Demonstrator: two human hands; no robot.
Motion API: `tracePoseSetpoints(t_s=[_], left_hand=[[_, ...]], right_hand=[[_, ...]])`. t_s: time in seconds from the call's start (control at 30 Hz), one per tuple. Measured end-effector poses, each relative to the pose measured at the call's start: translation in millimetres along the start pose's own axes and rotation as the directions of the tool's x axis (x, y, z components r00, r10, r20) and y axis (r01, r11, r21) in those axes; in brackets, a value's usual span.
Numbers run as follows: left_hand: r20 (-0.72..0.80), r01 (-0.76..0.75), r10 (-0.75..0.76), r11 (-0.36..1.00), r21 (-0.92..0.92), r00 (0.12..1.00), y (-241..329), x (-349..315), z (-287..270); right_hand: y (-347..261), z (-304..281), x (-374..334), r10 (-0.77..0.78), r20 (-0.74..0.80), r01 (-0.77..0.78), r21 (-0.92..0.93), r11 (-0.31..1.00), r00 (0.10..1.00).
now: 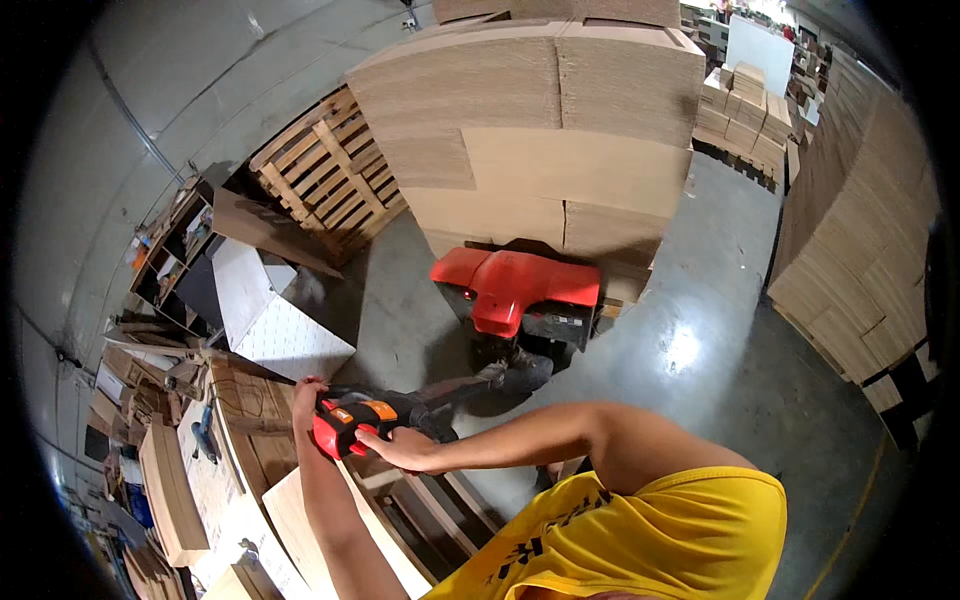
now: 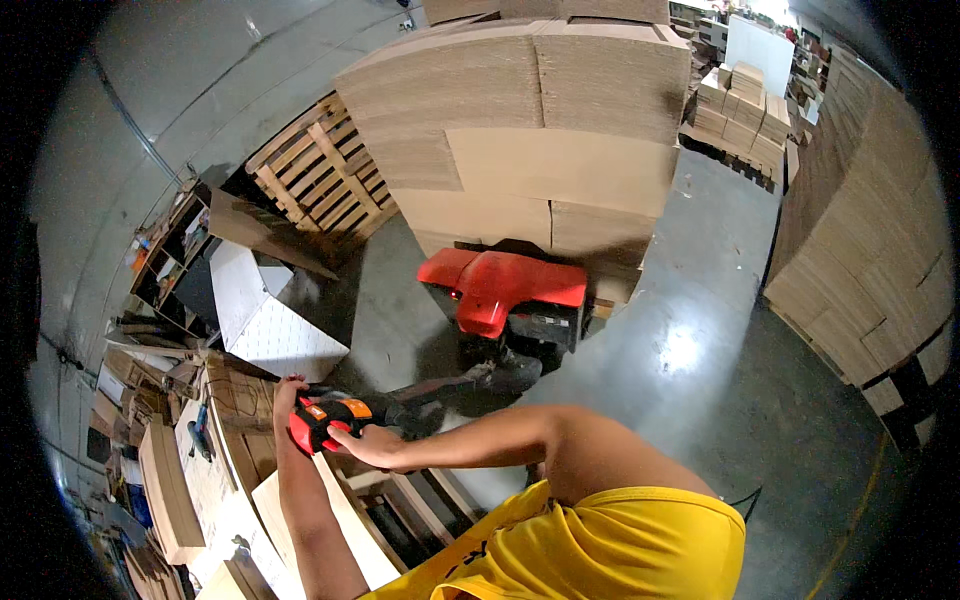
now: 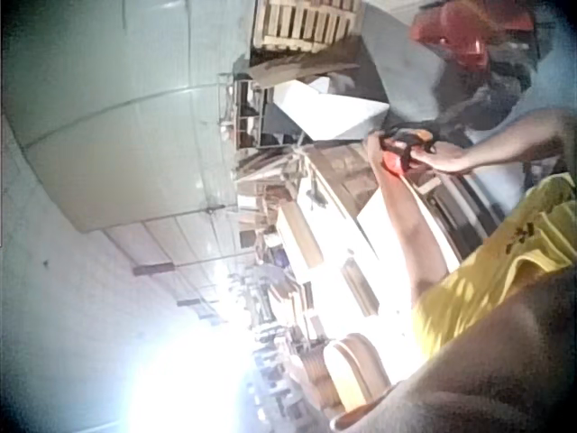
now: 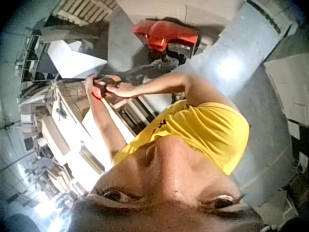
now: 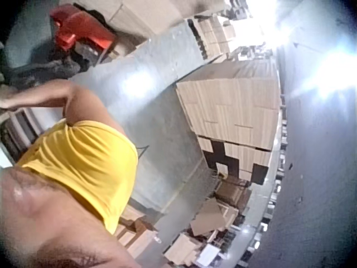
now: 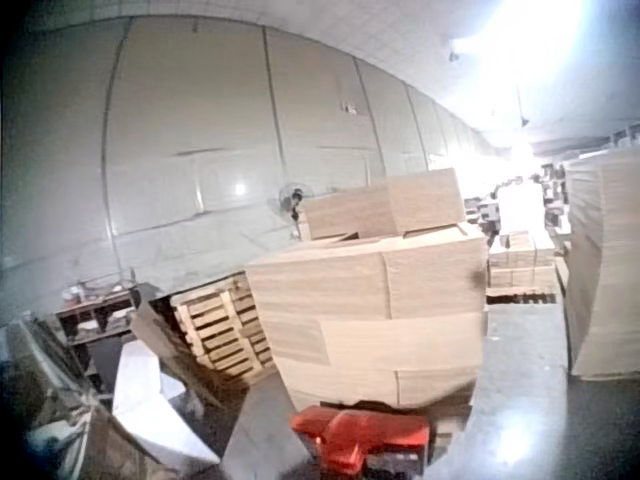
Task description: The person maneuvers an electric pallet jack to move stacks of cardboard panels and wooden furniture components through a workshop.
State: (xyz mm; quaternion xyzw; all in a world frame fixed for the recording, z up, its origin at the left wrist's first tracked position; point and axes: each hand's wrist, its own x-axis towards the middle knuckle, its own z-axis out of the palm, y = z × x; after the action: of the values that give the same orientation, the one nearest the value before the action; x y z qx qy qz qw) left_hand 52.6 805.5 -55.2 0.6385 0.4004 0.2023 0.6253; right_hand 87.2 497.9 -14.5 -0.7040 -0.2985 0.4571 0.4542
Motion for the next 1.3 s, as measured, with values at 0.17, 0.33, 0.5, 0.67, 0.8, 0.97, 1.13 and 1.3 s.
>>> tracePoseSetpoints(t_s=[0.17, 0.33, 0.5, 0.67, 0.8, 0.97, 1.13, 1.3], left_hand=[[0.01, 0.031, -0.031, 0.999, 0.01, 0.999, 22.5, 11.8, -14.2], [0.102, 0.071, -0.076, 0.996, 0.051, 0.992, 65.8, 21.7, 29.0], [0.192, -0.045, 0.033, 0.997, 0.058, 0.981, 48.1, 104.8, 4.7], [0.338, -0.028, 0.005, 0.998, 0.062, 0.941, 57.1, 147.6, 29.0], [0.425, -0.043, -0.029, 0.986, 0.159, 0.905, 77.1, 151.5, 57.7], [0.527, -0.146, -0.136, 0.876, 0.459, 0.839, 98.1, 173.3, 80.7], [0.573, -0.35, -0.091, 0.711, 0.61, 0.815, 100.6, 196.2, 117.4], [0.58, -0.324, -0.134, 0.719, 0.615, 0.804, 101.9, 228.0, 145.6]], right_hand=[[-22.4, 14.9, 16.5, 0.048, -0.037, -0.047, 0.024, 0.999, 0.998], [-22.4, 2.5, 49.2, 0.057, -0.132, -0.037, 0.145, 0.989, 0.99], [-47.6, -0.7, 65.5, 0.004, -0.117, 0.019, 0.189, 0.982, 0.993], [-50.7, -18.4, 89.7, 0.072, -0.134, -0.035, 0.257, 0.966, 0.988], [-42.3, -34.0, 101.2, 0.078, -0.179, -0.036, 0.226, 0.973, 0.981], [-42.9, -47.6, 109.5, 0.12, -0.162, -0.07, 0.286, 0.956, 0.979], [-48.7, -65.7, 101.7, 0.113, -0.2, -0.051, 0.291, 0.955, 0.973], [-45.0, -86.3, 102.5, 0.074, -0.198, -0.028, 0.224, 0.974, 0.977]])
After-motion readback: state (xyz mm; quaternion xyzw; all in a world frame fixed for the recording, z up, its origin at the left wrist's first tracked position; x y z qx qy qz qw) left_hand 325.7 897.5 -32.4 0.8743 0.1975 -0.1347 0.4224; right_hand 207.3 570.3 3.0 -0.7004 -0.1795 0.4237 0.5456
